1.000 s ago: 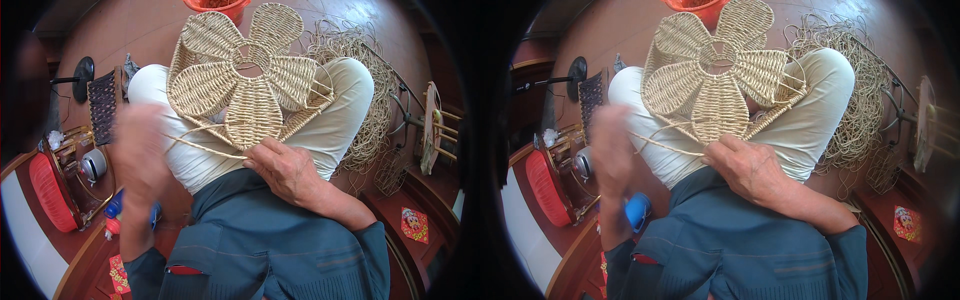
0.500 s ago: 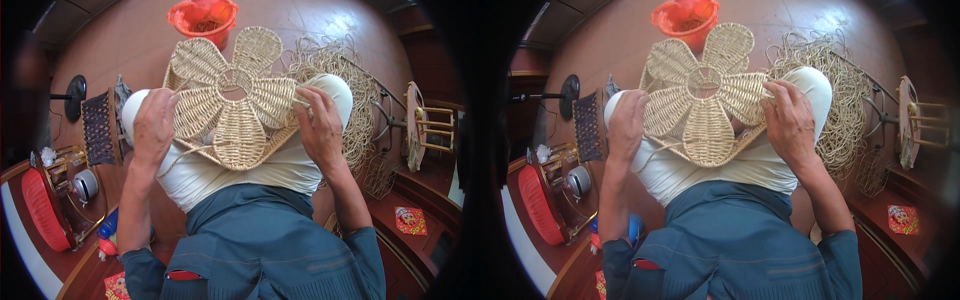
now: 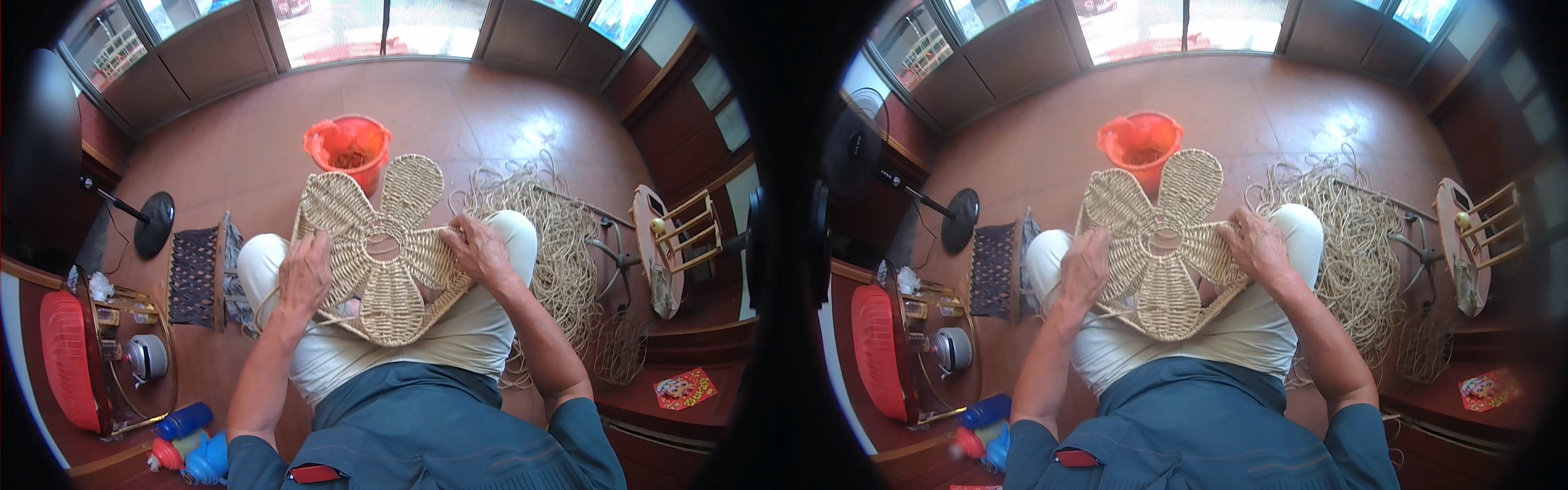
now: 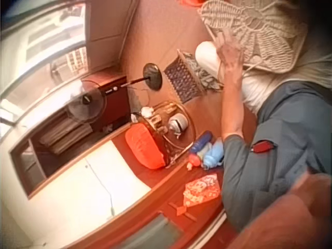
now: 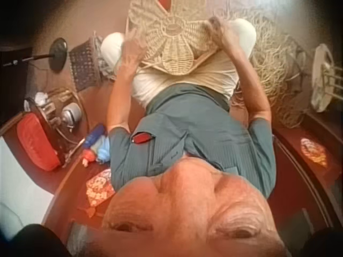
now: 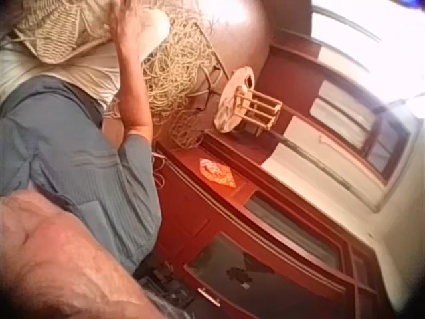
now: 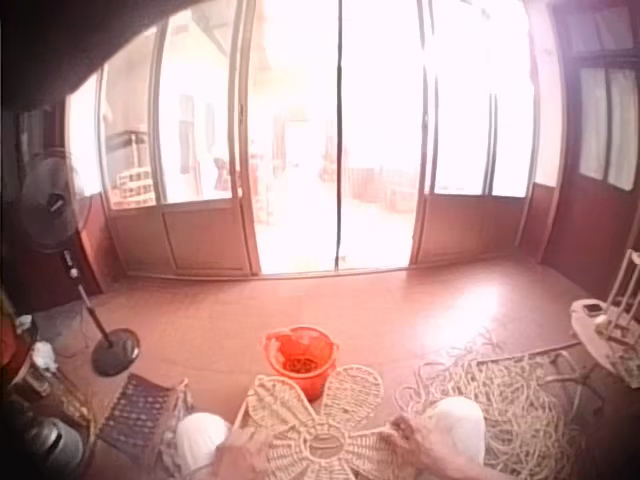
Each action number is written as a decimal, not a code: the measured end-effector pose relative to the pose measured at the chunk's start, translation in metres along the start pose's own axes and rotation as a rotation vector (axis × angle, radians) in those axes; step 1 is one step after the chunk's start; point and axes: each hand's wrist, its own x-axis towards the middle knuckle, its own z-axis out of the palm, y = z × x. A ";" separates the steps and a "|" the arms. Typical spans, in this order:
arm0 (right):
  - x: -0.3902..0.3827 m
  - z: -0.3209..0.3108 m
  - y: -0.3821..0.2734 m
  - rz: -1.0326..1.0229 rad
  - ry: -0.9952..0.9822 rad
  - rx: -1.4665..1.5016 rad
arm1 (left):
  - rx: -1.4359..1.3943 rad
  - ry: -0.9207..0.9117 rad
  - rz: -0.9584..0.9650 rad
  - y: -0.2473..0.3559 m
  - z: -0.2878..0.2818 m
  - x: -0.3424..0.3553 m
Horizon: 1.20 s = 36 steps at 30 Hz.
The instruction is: The recorder is weaving the edge of a flower-shaped straw or wicker basket base while sitting on the floor.
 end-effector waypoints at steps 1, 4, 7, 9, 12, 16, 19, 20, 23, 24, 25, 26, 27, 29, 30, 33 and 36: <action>-0.001 -0.003 -0.003 0.000 0.033 0.084 | -0.024 0.010 -0.006 0.003 -0.003 -0.004; -0.007 -0.014 -0.009 0.004 -0.004 0.165 | -0.018 0.077 0.005 0.010 -0.013 -0.013; -0.015 -0.019 -0.018 -0.068 0.072 0.153 | -0.004 0.124 0.004 0.016 -0.022 -0.021; -0.016 -0.025 -0.026 -0.100 0.093 0.171 | 0.011 0.155 0.005 0.021 -0.030 -0.025; -0.012 -0.040 -0.043 -0.133 0.127 0.185 | 0.005 0.175 -0.027 0.029 -0.044 -0.026; 0.004 -0.062 -0.062 -0.176 0.129 0.162 | -0.033 0.280 -0.060 0.033 -0.061 -0.023; 0.006 -0.063 -0.069 -0.199 0.142 0.187 | -0.003 0.305 -0.084 0.037 -0.066 -0.025; 0.006 -0.062 -0.070 -0.165 0.135 0.191 | 0.014 0.283 -0.105 0.037 -0.067 -0.026; 0.007 -0.061 -0.066 -0.127 0.128 0.214 | 0.031 0.284 -0.107 0.041 -0.067 -0.026; 0.008 -0.061 -0.065 -0.135 0.129 0.223 | 0.039 0.281 -0.103 0.042 -0.068 -0.026; 0.010 -0.062 -0.063 -0.121 0.117 0.235 | 0.032 0.281 -0.103 0.043 -0.068 -0.024; 0.012 -0.063 -0.060 -0.110 0.106 0.245 | 0.022 0.297 -0.104 0.044 -0.068 -0.022; 0.013 -0.063 -0.058 -0.111 0.111 0.249 | 0.029 0.284 -0.097 0.045 -0.068 -0.020; 0.015 -0.062 -0.053 -0.093 0.165 0.260 | 0.046 0.239 -0.112 0.048 -0.066 -0.015; 0.016 -0.062 -0.050 -0.148 0.184 0.290 | 0.055 0.267 -0.108 0.050 -0.065 -0.012; 0.018 -0.061 -0.044 -0.092 0.190 0.333 | 0.060 0.273 -0.080 0.050 -0.065 -0.003; 0.027 -0.064 -0.041 -0.088 0.209 0.382 | 0.047 0.288 -0.048 0.050 -0.065 0.009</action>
